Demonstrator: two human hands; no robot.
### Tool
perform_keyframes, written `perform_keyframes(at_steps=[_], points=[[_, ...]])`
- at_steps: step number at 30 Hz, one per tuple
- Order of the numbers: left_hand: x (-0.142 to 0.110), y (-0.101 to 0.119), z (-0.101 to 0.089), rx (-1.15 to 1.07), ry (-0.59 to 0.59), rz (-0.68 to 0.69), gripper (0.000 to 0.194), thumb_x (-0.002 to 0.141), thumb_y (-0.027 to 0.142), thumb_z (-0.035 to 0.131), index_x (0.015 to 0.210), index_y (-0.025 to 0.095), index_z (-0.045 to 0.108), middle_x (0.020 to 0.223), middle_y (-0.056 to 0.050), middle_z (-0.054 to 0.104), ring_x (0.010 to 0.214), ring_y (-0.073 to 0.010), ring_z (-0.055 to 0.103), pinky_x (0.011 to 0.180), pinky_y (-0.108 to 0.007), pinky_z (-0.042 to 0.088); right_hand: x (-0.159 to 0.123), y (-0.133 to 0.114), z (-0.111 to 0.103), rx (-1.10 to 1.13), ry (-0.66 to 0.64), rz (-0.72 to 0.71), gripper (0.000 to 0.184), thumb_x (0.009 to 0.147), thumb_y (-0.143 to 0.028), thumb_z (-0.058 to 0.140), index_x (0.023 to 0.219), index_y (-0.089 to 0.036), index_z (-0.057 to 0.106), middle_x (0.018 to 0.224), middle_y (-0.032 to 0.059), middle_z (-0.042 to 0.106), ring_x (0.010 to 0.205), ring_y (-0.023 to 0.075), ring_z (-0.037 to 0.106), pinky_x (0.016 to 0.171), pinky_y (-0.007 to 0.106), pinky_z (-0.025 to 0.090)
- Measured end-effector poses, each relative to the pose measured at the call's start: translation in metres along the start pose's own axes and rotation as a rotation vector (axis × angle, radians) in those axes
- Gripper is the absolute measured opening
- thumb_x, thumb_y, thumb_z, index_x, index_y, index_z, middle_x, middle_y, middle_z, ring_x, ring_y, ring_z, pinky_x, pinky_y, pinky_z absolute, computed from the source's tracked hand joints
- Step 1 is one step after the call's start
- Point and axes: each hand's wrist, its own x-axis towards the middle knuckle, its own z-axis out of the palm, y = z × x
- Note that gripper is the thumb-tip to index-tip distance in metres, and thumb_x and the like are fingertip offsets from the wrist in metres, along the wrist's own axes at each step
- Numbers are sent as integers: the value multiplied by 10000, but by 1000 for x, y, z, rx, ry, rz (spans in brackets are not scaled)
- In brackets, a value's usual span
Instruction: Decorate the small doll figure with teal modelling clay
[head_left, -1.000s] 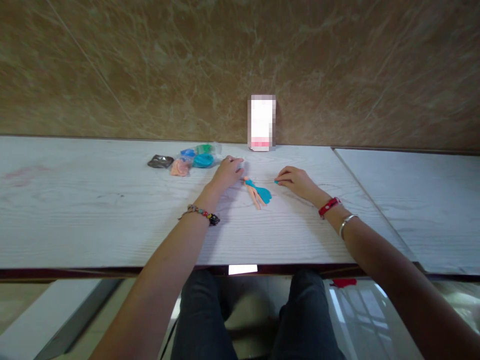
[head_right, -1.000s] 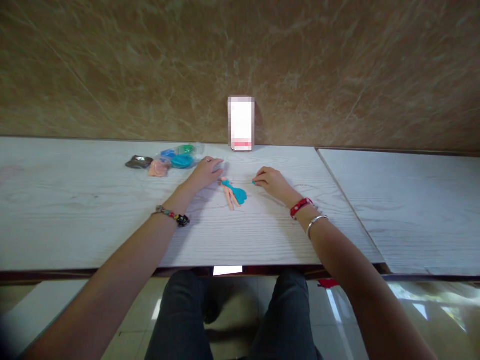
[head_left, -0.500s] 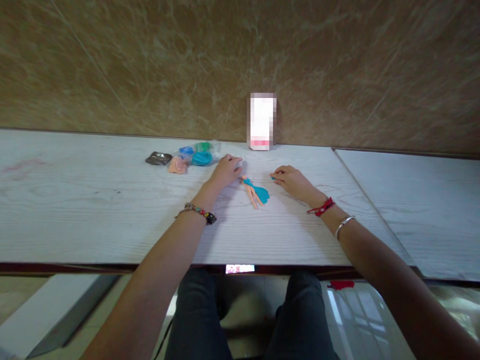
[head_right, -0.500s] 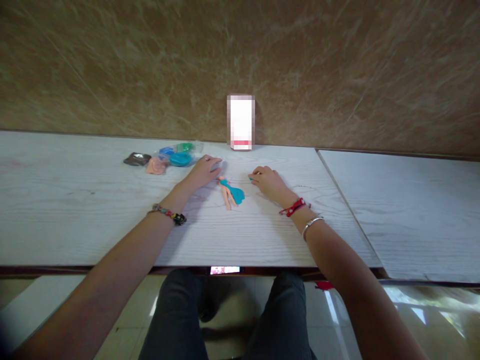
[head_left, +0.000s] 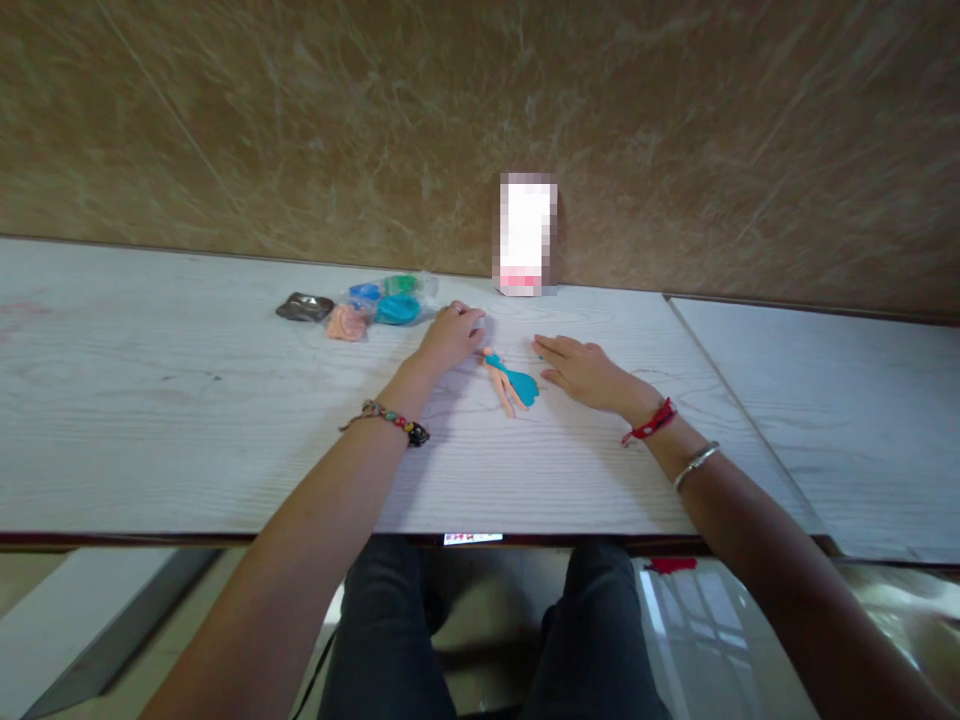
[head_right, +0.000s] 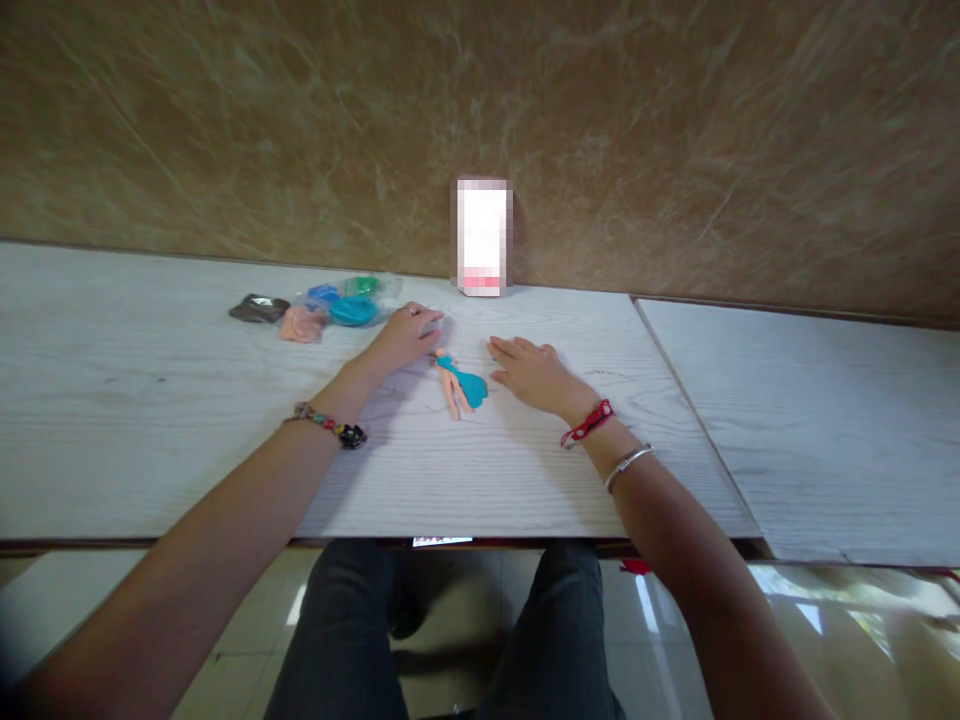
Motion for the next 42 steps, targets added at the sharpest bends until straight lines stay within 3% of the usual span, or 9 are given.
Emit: perform_keyframes(at_steps=[6,12,19,23,28,30,34,37,42], points=[[0,-2,2,-22,10,16,376,816,186,448,1164,122,579,1065,-104,518,997,-211,513,949,-347,409,-10,-4,-5,-31,-55,8,467,935,-297,291,1389,-213,361,1454,72,361,1321,301,320,932,560,398],[0,-1,0,-4,-8,15,392,818,188,445,1183,116,571,1081,-107,512,1008,-210,510,956,-335,402,-10,2,-7,6,-101,-32,452,932,-249,292,1372,-241,393,1432,40,400,1316,256,350,930,482,438],[-1,0,-2,-23,-9,17,384,823,179,442,1179,114,570,1076,-108,519,1014,-212,509,964,-343,397,-17,-5,-11,-20,-101,-14,485,934,-355,311,1409,-260,322,1466,39,337,1326,276,328,940,494,423],[-3,5,-4,-32,-26,31,400,828,197,459,1208,111,547,1101,-113,513,1016,-203,512,941,-315,413,-21,-6,-10,5,-169,0,485,919,-366,337,1400,-302,335,1456,20,359,1323,279,335,964,522,398],[-3,13,-8,-34,17,97,386,835,224,472,1205,147,550,1175,-103,511,1069,-204,497,952,-327,399,-16,-7,-5,34,-67,19,485,933,-374,295,1408,-277,323,1468,44,334,1348,286,283,995,569,345],[-4,15,-11,-27,36,94,358,858,213,419,1181,162,563,1189,-96,525,1088,-208,496,957,-354,394,-15,-4,-6,73,-90,1,466,934,-350,307,1395,-297,344,1458,34,356,1340,270,307,996,550,354],[-13,12,-25,98,61,-57,365,865,181,349,1143,139,583,1175,-126,560,1074,-241,531,879,-376,445,-13,7,-10,86,-78,11,454,905,-224,368,1356,-252,421,1368,74,485,1280,252,408,973,494,393],[-23,13,-36,290,-56,-200,332,838,173,371,1029,109,635,1092,-177,601,985,-289,580,762,-395,486,-4,11,-8,115,46,16,420,872,-173,435,1284,-164,512,1234,132,592,1148,237,535,930,409,435],[-34,23,-36,403,-149,-400,302,767,130,421,927,97,675,892,-192,647,858,-278,616,652,-339,489,15,8,2,230,173,-10,234,845,-142,491,960,-146,695,976,110,683,933,197,609,824,310,462]])
